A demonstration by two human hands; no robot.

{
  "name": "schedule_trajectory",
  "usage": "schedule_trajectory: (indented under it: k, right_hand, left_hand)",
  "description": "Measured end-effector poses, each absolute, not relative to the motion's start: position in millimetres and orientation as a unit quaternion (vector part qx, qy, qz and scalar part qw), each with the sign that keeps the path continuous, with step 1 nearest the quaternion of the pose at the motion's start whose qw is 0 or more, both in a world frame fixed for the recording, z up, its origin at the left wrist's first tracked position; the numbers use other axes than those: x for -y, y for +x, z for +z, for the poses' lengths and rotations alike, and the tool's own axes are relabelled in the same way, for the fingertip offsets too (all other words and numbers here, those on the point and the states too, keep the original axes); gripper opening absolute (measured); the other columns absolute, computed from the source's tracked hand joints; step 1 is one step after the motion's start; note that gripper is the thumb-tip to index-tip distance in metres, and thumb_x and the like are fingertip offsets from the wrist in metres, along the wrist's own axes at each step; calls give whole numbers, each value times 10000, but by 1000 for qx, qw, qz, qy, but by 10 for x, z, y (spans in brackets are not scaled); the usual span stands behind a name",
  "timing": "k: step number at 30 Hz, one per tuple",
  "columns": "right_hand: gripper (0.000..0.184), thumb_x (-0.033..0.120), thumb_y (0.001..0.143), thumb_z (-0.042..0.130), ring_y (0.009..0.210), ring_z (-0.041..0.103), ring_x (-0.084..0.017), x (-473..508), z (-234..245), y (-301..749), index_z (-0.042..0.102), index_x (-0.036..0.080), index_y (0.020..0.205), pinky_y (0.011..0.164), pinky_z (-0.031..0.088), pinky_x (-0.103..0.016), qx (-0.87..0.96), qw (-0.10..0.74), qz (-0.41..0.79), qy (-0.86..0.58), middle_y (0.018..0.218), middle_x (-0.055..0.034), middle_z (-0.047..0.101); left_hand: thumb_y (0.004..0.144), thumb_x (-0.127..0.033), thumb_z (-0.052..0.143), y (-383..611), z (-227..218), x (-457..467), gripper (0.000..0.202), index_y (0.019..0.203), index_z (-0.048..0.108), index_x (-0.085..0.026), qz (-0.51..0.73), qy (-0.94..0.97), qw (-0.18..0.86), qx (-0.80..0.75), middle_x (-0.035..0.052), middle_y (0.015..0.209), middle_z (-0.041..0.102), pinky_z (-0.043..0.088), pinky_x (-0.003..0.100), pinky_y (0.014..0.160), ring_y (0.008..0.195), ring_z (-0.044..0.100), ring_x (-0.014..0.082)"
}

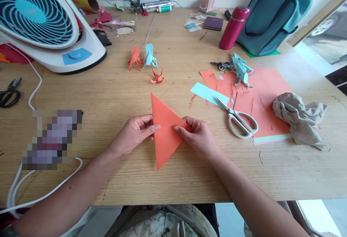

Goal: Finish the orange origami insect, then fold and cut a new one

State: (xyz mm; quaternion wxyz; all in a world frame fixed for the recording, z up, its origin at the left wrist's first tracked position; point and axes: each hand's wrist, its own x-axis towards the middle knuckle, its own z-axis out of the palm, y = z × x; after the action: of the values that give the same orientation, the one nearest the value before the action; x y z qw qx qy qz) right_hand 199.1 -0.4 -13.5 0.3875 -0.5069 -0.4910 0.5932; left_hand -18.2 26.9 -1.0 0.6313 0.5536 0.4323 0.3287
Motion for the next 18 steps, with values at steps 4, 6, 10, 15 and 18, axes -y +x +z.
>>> schedule_trajectory:
  k: [4, 6, 10, 15, 18]
  right_hand:
    - [308, 490, 821, 750, 719, 590, -144, 1, -128, 1990, 672, 194, 852, 637, 463, -250, 496, 392, 605, -483, 802, -9, 677]
    - [329, 492, 803, 770, 802, 635, -169, -7, -106, 1977, 676, 211, 947, 713, 509, -276, 487, 398, 624, -464, 907, -28, 713]
    - [398, 487, 718, 843, 783, 656, -172, -14, -65, 1940, 671, 214, 951, 712, 533, -287, 447, 404, 664, -443, 907, -32, 729]
    - [332, 460, 707, 857, 636, 580, -111, -5, -91, 1913, 666, 199, 784, 577, 459, -226, 411, 441, 643, -472, 745, 11, 686]
    - [353, 465, 675, 874, 655, 588, -119, -8, -109, 1902, 666, 207, 797, 592, 474, -234, 408, 470, 625, -470, 760, 10, 692]
  left_hand:
    - [790, -321, 749, -173, 1, -264, 375, 1060, 516, -206, 391, 543, 582, -462, -38, 734, 645, 459, 216, 579, 630, 577, 108]
    - [788, -287, 748, -171, 5, -266, 400, 1069, 472, -222, 405, 549, 565, -464, -51, 711, 645, 466, 227, 617, 636, 591, 111]
    - [796, -287, 738, -160, -3, -263, 324, 1015, 513, -206, 379, 584, 567, -440, -37, 728, 646, 465, 228, 654, 668, 602, 109]
    - [774, -327, 760, -141, -26, -250, 404, 1073, 518, -203, 359, 579, 577, -450, -38, 720, 646, 477, 238, 659, 671, 608, 119]
    - [778, -361, 751, -146, -39, -252, 307, 969, 602, -172, 331, 593, 569, -465, 7, 763, 688, 483, 245, 666, 689, 615, 125]
